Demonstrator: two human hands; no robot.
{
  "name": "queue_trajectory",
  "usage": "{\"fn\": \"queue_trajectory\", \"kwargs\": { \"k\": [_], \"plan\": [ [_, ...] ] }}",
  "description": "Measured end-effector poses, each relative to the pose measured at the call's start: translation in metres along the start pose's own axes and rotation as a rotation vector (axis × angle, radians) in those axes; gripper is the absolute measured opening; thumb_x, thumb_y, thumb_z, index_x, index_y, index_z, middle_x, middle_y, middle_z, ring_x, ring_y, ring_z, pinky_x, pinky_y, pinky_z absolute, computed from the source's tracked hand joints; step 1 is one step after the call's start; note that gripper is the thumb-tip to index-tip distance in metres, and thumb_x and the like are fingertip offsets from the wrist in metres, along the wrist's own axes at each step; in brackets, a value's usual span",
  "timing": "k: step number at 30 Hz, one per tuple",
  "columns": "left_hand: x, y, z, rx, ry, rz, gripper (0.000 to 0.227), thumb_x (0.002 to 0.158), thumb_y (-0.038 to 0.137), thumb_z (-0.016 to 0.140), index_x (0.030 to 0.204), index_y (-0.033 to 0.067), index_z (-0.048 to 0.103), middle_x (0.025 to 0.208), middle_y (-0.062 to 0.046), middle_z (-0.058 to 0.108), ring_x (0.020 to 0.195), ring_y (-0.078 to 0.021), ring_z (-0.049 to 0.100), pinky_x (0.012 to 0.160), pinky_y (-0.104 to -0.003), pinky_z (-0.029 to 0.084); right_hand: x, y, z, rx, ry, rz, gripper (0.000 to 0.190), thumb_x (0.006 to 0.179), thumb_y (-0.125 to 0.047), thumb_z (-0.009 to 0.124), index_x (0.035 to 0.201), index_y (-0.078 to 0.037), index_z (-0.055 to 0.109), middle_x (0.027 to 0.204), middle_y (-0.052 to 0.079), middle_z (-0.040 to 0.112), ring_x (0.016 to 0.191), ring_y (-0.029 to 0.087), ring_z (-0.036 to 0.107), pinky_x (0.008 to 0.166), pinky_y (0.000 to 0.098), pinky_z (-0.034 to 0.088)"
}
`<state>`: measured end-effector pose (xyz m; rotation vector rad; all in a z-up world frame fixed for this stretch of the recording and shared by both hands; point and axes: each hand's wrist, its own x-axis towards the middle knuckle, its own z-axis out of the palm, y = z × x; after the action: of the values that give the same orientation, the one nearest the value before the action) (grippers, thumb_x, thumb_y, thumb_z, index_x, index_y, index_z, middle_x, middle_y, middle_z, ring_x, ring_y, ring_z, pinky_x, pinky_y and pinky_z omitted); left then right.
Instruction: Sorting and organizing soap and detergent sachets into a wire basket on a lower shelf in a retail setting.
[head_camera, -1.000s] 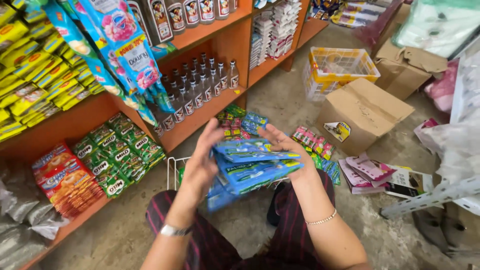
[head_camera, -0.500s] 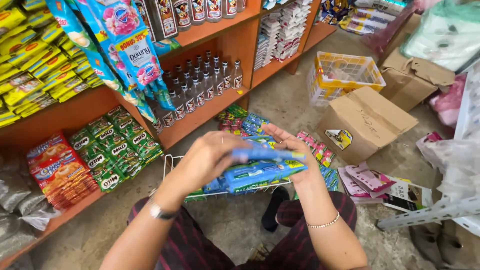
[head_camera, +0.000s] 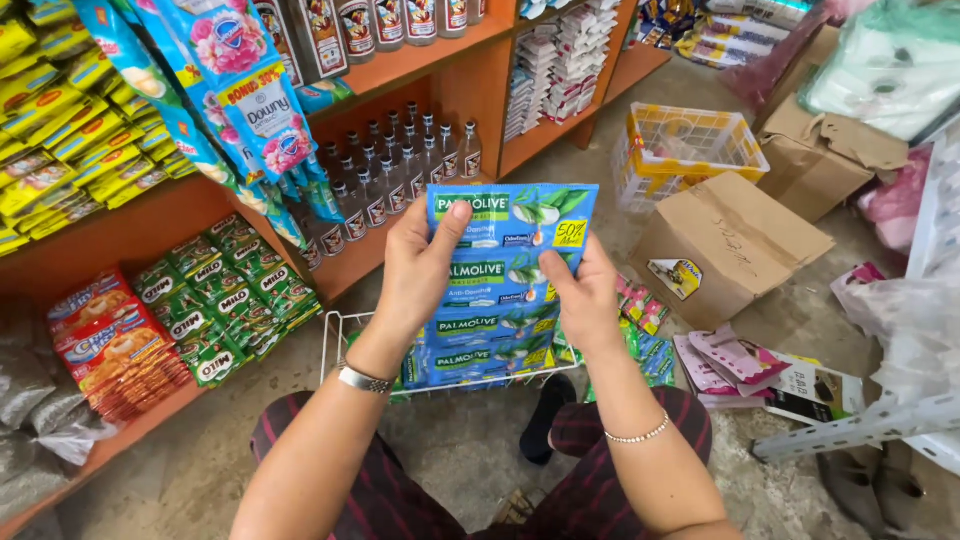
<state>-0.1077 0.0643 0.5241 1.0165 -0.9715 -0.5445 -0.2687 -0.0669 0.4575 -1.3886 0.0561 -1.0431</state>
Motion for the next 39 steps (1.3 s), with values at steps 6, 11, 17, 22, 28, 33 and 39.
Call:
{"fn": "queue_trajectory", "kwargs": {
  "k": [6,11,17,22,28,33,39],
  "plan": [
    [-0.021,-0.003,-0.002,0.414,0.182,0.037,0.054,0.097,0.02,0.068,0.141,0.0031,0.042,0.108,-0.007,0.074,0.098,-0.0112,0.071,0.086,-0.029,0.058,0.005,-0.01,0.011,-0.006,0.073,-0.007,0.031,0.104,-0.003,0.062,0.134,0.0,0.058,0.124,0.003,0.068,0.111,0.011,0.063,0.101,0.0299,0.05],
    [-0.021,-0.025,-0.014,-0.019,0.353,0.211,0.062,0.097,0.004,0.072,0.148,0.0004,0.037,0.138,-0.017,0.056,0.121,-0.0205,0.061,0.104,-0.034,0.054,-0.02,-0.004,-0.005,-0.07,-0.165,0.163,0.043,0.09,-0.006,0.069,0.131,-0.002,0.058,0.122,0.001,0.069,0.111,0.01,0.063,0.1,0.028,0.05],
    [-0.047,0.021,-0.019,1.087,0.26,0.059,0.088,0.089,0.037,0.081,0.151,-0.0033,0.034,0.132,-0.031,0.052,0.115,-0.0435,0.057,0.091,-0.047,0.05,-0.018,0.002,-0.037,-0.447,-0.267,0.147,0.025,0.092,-0.008,0.076,0.114,-0.001,0.068,0.102,0.006,0.076,0.095,0.011,0.069,0.085,0.0285,0.055],
    [-0.06,-0.001,-0.011,0.933,-0.239,0.169,0.075,0.077,0.05,0.079,0.131,0.0024,0.057,0.113,-0.02,0.07,0.109,-0.0348,0.07,0.093,-0.043,0.054,0.015,-0.034,-0.012,-0.646,-0.487,-0.001,0.024,0.089,-0.013,0.079,0.107,-0.001,0.069,0.096,0.009,0.074,0.091,0.017,0.072,0.081,0.0311,0.056],
    [-0.074,-0.075,-0.029,0.126,-0.107,-0.453,0.045,0.086,0.02,0.078,0.123,-0.0036,0.069,0.107,-0.01,0.078,0.093,-0.0172,0.073,0.085,-0.035,0.059,-0.018,-0.001,-0.011,-1.002,-0.011,-0.172,0.038,0.085,-0.021,0.082,0.115,-0.002,0.068,0.107,0.014,0.067,0.099,0.025,0.065,0.086,0.0366,0.053],
    [-0.08,-0.084,-0.021,-0.129,0.015,-0.5,0.047,0.084,0.016,0.078,0.126,-0.0006,0.064,0.112,-0.009,0.077,0.096,-0.014,0.074,0.086,-0.032,0.06,-0.077,0.066,-0.023,-0.395,0.153,0.349,0.053,0.089,-0.031,0.076,0.134,-0.009,0.056,0.126,0.007,0.067,0.112,0.019,0.066,0.097,0.0346,0.053],
    [-0.081,-0.078,0.006,0.306,-0.041,-0.232,0.058,0.085,0.025,0.08,0.131,-0.0009,0.057,0.114,-0.011,0.075,0.104,-0.0177,0.07,0.091,-0.035,0.056,-0.101,0.098,-0.022,0.61,0.148,0.54,0.069,0.086,-0.026,0.076,0.144,-0.003,0.047,0.13,0.011,0.066,0.115,0.025,0.068,0.099,0.0424,0.054]
  ]
}}
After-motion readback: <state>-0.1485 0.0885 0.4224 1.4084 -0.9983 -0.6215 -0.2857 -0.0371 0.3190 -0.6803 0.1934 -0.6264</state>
